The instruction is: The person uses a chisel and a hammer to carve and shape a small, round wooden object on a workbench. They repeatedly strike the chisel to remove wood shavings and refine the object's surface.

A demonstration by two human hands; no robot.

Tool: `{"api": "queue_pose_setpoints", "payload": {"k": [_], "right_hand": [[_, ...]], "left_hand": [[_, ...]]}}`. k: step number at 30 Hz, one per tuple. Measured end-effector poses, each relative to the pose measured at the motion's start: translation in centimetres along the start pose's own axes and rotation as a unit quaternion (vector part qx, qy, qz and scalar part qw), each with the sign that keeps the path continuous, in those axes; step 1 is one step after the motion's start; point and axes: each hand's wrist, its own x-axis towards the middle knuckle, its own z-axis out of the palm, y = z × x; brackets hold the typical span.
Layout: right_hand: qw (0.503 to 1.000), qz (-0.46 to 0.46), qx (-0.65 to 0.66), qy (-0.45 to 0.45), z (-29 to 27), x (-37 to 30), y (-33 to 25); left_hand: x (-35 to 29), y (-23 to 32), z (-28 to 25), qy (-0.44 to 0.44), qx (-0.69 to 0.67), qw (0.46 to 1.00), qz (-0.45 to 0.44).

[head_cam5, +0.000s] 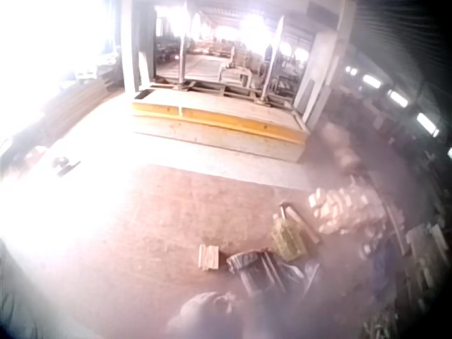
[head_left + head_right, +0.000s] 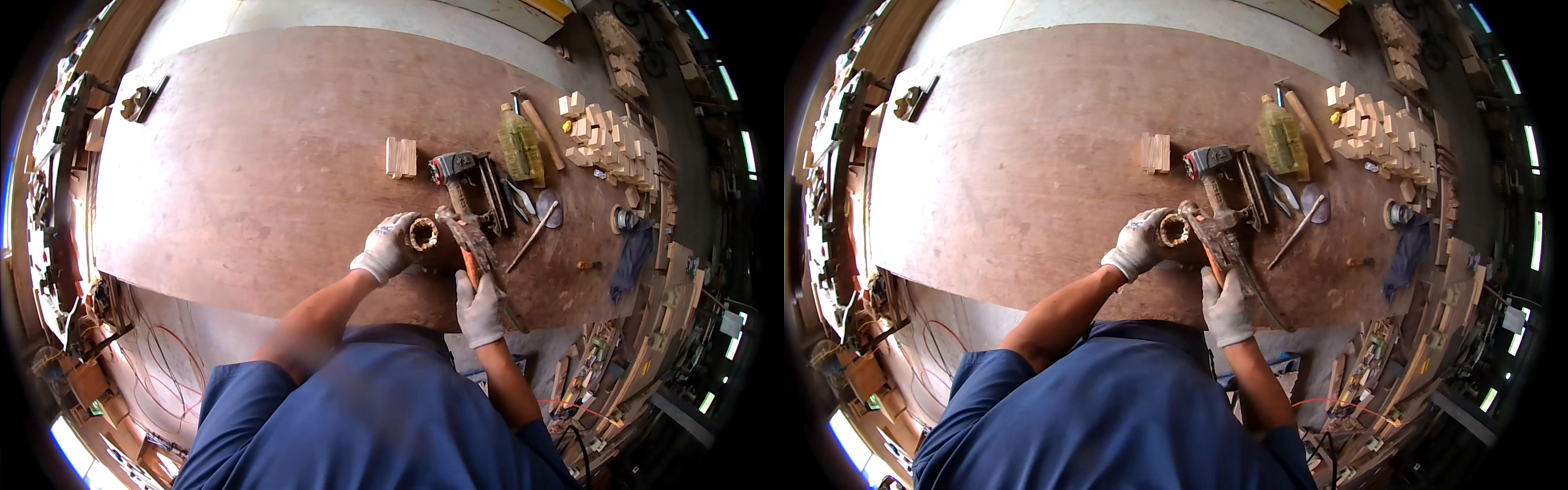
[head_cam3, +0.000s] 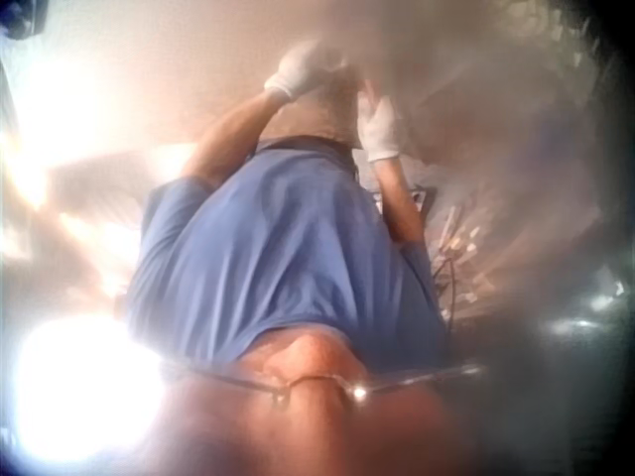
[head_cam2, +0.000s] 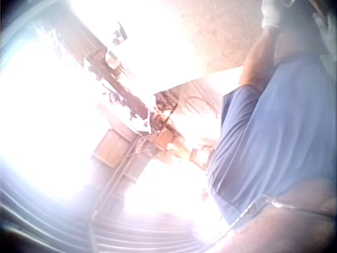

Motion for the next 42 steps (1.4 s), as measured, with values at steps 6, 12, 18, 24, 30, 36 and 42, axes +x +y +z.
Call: {"api": "queue_pose_setpoints", "payload": {"k": [6, 12, 18, 24, 30, 36, 42], "right_hand": [[0.983, -0.153, 0.031, 0.102, 0.8, -0.4, -1.0], [0.994, 0.069, -0.023, -0.078, 1.9, 0.4, -0.1], [0.992, -0.095, 0.049, 0.065, 0.6, -0.2, -0.6], [0.994, 0.063, -0.052, -0.074, 2.8, 0.4, 1.2], [0.997, 0.054, 0.015, 0.047, -1.4, 0.3, 0.4], [0.973, -0.159, 0.058, 0.157, 1.3, -0.2, 0.8], [0.996, 0.074, -0.018, -0.042, 2.4, -0.3, 0.8]], "left_hand": [[0.1, 1.0, -0.6, 0.0, -0.003, 1.0, 0.004], [0.6, 0.7, -0.7, -0.01, -0.026, 0.999, -0.021], [-0.1, 0.5, -0.6, -0.02, -0.002, 0.999, -0.026], [-0.6, 0.2, 0.3, -0.003, 0.025, 1.0, -0.012], [0.3, 0.8, -0.3, 0.003, -0.001, 1.0, -0.011], [-0.2, 0.8, -0.2, -0.005, 0.012, 1.0, -0.019], [-0.2, 1.3, -0.5, -0.02, 0.02, 0.999, -0.024]]}}
